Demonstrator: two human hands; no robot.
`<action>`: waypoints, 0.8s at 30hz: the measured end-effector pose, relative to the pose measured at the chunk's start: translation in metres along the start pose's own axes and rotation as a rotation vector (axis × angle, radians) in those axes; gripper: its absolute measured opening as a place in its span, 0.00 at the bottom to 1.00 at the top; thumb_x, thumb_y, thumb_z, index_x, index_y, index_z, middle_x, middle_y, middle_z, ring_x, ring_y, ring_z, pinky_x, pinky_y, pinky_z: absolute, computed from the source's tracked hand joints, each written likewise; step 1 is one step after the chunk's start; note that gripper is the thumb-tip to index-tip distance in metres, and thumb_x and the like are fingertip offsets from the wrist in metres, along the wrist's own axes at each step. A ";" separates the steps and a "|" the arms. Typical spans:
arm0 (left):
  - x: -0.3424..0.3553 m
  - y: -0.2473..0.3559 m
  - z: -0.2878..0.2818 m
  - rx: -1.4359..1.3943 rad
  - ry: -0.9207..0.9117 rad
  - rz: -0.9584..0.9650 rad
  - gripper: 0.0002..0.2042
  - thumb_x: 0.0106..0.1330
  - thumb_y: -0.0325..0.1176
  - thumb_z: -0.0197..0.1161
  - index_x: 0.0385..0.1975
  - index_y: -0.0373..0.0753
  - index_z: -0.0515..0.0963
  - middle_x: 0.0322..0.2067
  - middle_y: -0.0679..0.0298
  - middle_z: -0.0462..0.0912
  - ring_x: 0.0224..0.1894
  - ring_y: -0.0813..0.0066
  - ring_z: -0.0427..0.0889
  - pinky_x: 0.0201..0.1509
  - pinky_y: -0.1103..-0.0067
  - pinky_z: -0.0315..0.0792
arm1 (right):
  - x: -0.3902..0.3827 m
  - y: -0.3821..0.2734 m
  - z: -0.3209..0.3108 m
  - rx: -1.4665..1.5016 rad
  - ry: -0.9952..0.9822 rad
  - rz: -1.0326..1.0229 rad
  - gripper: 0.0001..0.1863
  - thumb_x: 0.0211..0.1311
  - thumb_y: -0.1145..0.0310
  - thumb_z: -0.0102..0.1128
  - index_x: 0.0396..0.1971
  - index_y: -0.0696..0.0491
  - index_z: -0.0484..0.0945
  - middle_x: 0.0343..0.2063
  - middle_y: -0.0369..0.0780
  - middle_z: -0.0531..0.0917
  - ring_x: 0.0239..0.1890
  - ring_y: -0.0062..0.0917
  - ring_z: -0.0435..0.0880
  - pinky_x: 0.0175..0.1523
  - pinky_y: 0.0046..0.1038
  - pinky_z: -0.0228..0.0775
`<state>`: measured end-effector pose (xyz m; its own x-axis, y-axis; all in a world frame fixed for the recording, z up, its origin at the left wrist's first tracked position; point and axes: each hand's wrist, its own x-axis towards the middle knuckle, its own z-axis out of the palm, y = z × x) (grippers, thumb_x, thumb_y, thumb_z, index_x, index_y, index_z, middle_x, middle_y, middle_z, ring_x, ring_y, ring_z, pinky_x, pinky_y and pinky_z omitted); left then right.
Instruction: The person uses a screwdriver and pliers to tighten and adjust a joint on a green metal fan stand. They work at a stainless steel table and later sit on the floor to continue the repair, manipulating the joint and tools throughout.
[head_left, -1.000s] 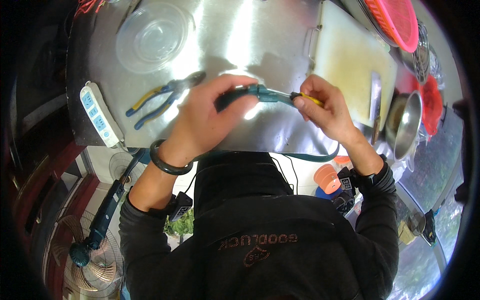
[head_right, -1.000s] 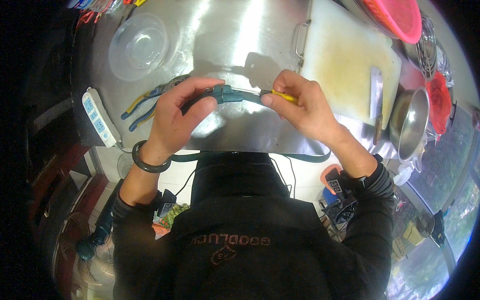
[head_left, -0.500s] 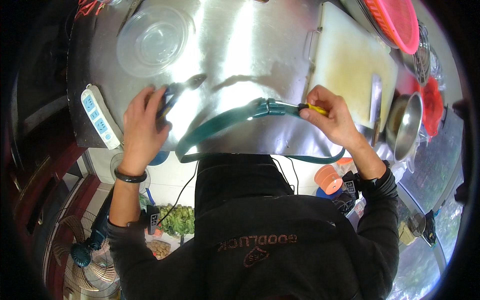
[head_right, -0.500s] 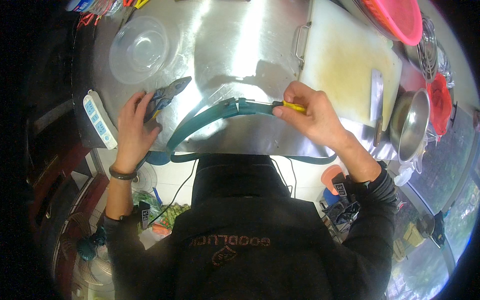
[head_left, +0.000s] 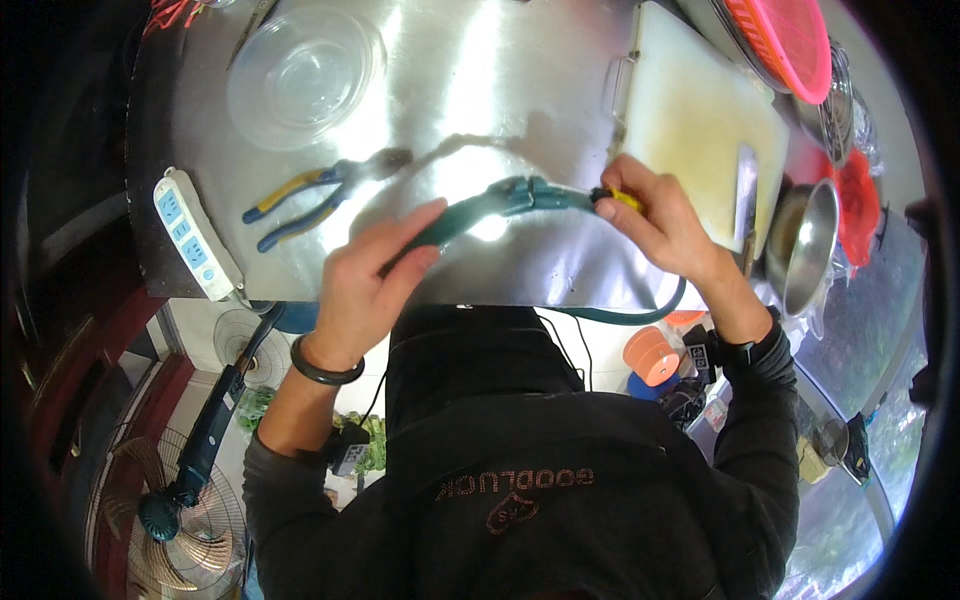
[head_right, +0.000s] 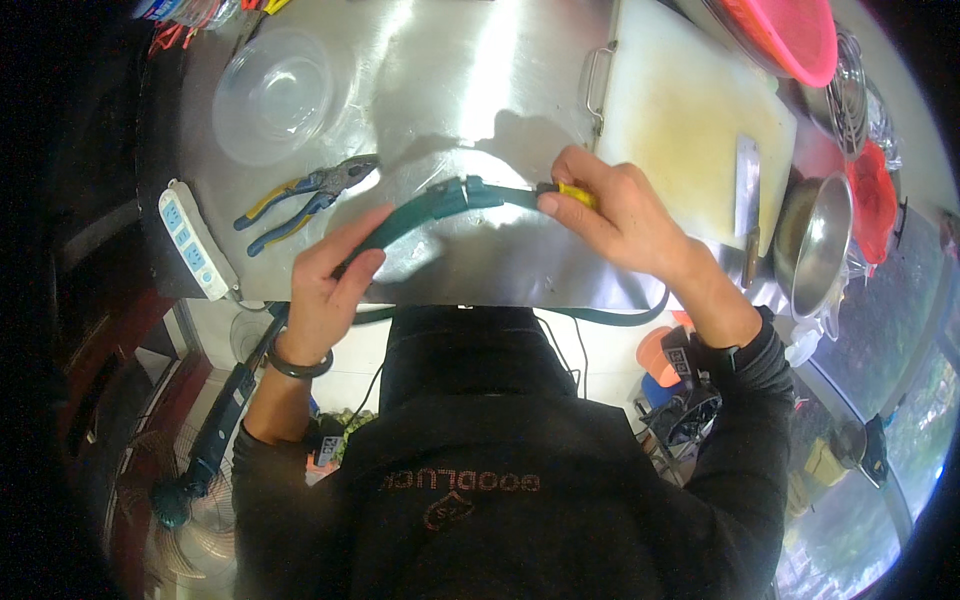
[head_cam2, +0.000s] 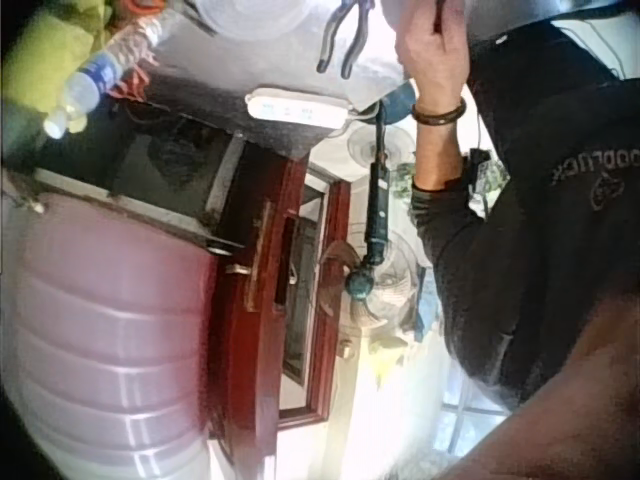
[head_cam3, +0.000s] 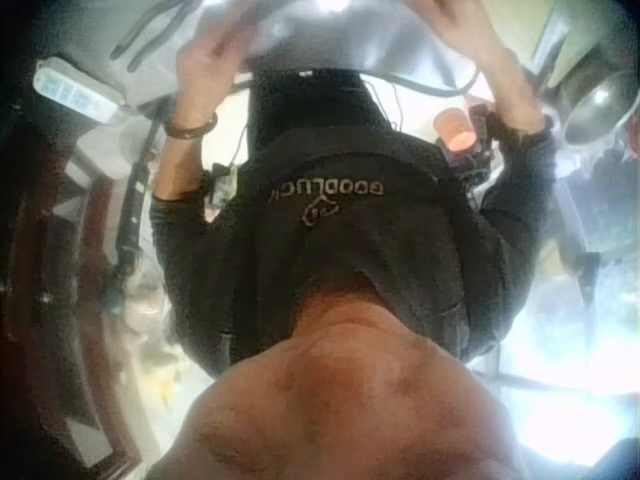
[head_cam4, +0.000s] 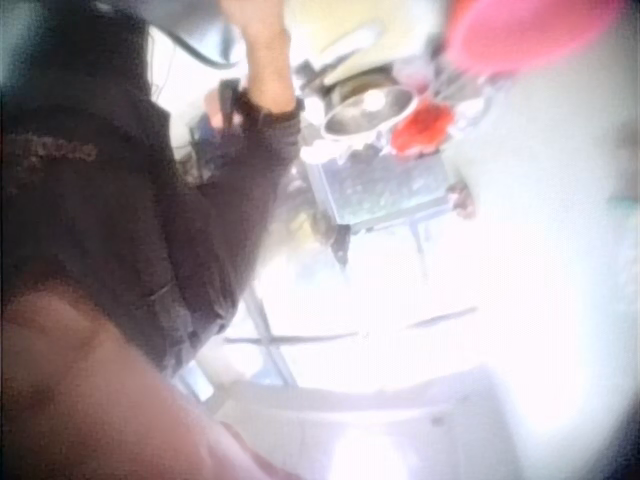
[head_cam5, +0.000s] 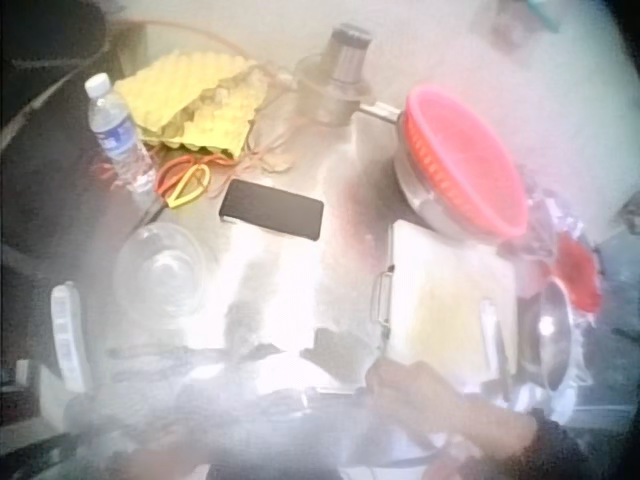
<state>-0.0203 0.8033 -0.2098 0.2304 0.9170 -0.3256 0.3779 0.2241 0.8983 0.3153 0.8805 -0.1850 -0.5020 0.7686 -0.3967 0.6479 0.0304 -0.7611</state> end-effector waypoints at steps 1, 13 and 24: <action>0.004 0.000 -0.002 -0.048 -0.009 0.013 0.19 0.67 0.28 0.67 0.58 0.40 0.81 0.41 0.53 0.88 0.39 0.67 0.87 0.46 0.77 0.77 | 0.002 -0.001 -0.002 -0.003 0.018 -0.052 0.19 0.68 0.53 0.66 0.35 0.55 0.72 0.19 0.39 0.72 0.21 0.28 0.72 0.30 0.30 0.63; 0.011 0.048 -0.033 -0.108 -0.081 0.242 0.20 0.66 0.24 0.67 0.59 0.36 0.80 0.54 0.58 0.86 0.51 0.76 0.83 0.57 0.80 0.74 | -0.014 -0.038 -0.036 -0.078 0.124 -0.340 0.22 0.64 0.48 0.69 0.36 0.53 0.75 0.21 0.38 0.73 0.20 0.29 0.74 0.29 0.27 0.63; -0.039 0.075 -0.048 0.003 -0.161 0.381 0.21 0.62 0.20 0.68 0.57 0.32 0.79 0.53 0.54 0.85 0.52 0.70 0.85 0.57 0.77 0.76 | -0.079 -0.069 -0.017 -0.130 0.191 -0.318 0.24 0.59 0.48 0.74 0.36 0.52 0.73 0.21 0.39 0.73 0.21 0.33 0.76 0.29 0.27 0.66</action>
<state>-0.0437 0.8004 -0.1158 0.4915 0.8708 -0.0124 0.2411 -0.1224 0.9628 0.3201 0.8284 -0.0920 -0.5814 0.8127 -0.0392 0.5503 0.3573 -0.7547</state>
